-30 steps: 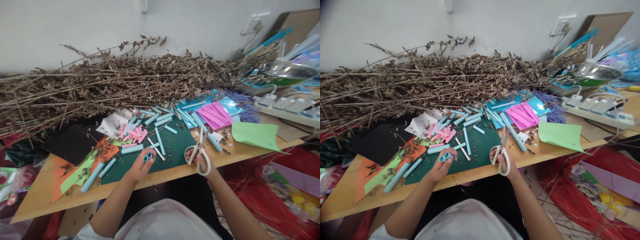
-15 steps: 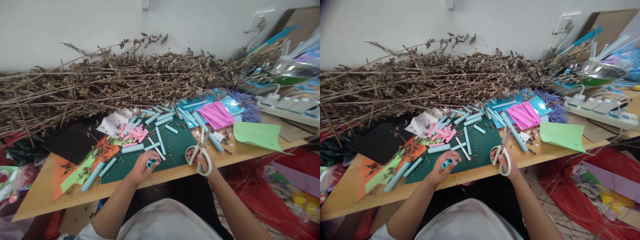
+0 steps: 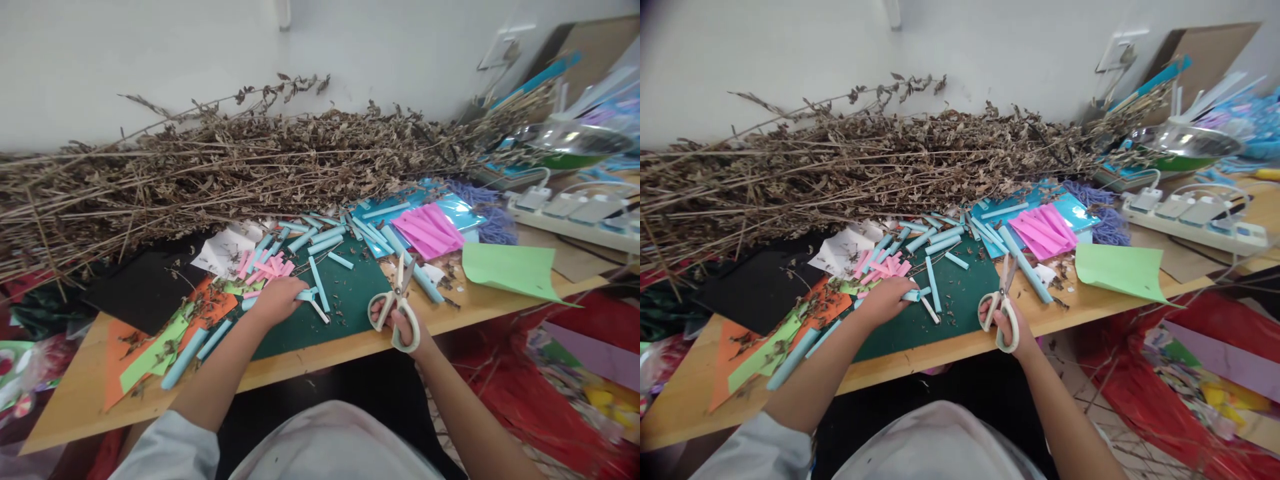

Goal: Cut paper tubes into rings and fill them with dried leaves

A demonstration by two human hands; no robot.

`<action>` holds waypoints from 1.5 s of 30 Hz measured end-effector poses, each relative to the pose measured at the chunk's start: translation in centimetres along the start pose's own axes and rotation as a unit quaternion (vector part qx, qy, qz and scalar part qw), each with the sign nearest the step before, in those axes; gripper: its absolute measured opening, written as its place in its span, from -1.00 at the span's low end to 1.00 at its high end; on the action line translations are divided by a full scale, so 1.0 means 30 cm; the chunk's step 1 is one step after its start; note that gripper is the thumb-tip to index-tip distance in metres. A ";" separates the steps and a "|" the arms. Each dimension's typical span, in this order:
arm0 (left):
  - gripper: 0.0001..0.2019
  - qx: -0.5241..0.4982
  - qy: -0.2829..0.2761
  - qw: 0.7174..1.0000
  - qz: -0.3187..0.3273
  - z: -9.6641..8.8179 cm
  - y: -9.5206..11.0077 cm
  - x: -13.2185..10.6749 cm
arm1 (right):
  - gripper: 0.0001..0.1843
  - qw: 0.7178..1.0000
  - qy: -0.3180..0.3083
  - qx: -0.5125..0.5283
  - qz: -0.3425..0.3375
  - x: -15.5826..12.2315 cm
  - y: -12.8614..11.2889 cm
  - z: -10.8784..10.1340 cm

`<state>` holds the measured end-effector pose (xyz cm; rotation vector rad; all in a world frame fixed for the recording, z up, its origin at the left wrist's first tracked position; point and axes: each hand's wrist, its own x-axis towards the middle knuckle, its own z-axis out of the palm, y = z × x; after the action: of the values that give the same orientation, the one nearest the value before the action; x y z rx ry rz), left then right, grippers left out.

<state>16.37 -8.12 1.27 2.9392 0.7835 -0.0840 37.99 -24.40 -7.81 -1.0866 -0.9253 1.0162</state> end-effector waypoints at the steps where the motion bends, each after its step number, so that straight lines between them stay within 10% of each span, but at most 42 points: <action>1: -0.82 0.020 -0.014 1.000 -0.006 0.004 -0.001 0.012 | -0.68 1.000 0.000 0.001 0.001 0.000 0.000 0.001; 13: -0.84 0.023 -0.001 1.000 -0.019 0.015 0.039 0.018 | -0.71 0.999 0.037 0.018 -0.025 -0.006 -0.036 0.061; 20: -0.85 -0.240 0.099 0.966 0.016 0.016 0.193 -0.073 | -0.61 0.997 -0.027 0.026 -0.066 -0.024 -0.171 0.301; 26: -0.86 -0.357 0.121 0.922 -0.091 0.049 0.235 -0.113 | -0.63 0.999 -0.003 -0.051 -0.013 -0.042 -0.207 0.354; 32: -0.80 -0.615 0.139 0.742 -0.228 0.125 0.350 -0.156 | -0.57 0.999 0.022 0.007 0.039 -0.076 -0.176 0.370; 39: -0.69 -0.866 0.042 0.431 -0.250 0.165 0.489 -0.252 | -0.65 0.991 -0.017 -0.050 0.125 -0.196 -0.113 0.366; 45: -0.76 -0.862 -0.079 0.444 -0.231 0.179 0.463 -0.343 | -0.67 0.986 -0.032 0.026 0.161 -0.264 -0.091 0.365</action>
<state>14.24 -25.75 -2.13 0.6798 0.7472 0.2559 25.98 -29.67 -3.53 -1.1889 -0.7833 1.3386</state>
